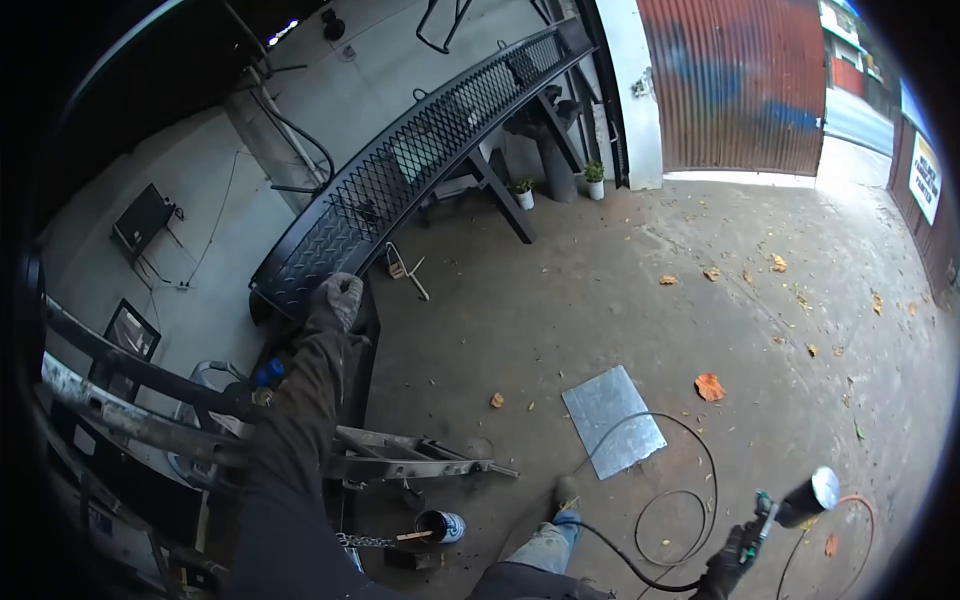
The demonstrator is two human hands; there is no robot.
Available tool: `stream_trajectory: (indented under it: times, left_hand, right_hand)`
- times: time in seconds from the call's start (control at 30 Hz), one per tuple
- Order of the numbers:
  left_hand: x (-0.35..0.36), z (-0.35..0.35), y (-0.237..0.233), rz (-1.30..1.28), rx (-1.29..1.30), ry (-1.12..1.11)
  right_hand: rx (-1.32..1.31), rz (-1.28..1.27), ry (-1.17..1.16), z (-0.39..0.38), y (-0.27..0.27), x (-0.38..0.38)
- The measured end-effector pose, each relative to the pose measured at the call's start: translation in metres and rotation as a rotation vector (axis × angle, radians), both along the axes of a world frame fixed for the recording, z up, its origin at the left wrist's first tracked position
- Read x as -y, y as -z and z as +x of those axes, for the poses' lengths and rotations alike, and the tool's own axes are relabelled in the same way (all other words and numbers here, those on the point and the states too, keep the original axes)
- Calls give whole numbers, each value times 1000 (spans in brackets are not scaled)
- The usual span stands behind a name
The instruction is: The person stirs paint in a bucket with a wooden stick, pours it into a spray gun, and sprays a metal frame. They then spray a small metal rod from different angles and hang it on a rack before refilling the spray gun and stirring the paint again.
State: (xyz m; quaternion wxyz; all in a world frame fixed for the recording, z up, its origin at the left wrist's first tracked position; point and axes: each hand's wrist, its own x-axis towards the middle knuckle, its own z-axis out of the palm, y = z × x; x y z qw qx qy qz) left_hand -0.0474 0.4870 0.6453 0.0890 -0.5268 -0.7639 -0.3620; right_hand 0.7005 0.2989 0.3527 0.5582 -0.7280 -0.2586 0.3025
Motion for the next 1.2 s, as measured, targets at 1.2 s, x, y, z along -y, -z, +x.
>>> stream_trajectory:
  times: [1.2]
  left_hand:
    - [-230,-83,-41,-985,-540,22]
  right_hand:
    - [-114,-94,54,-199,4,-283]
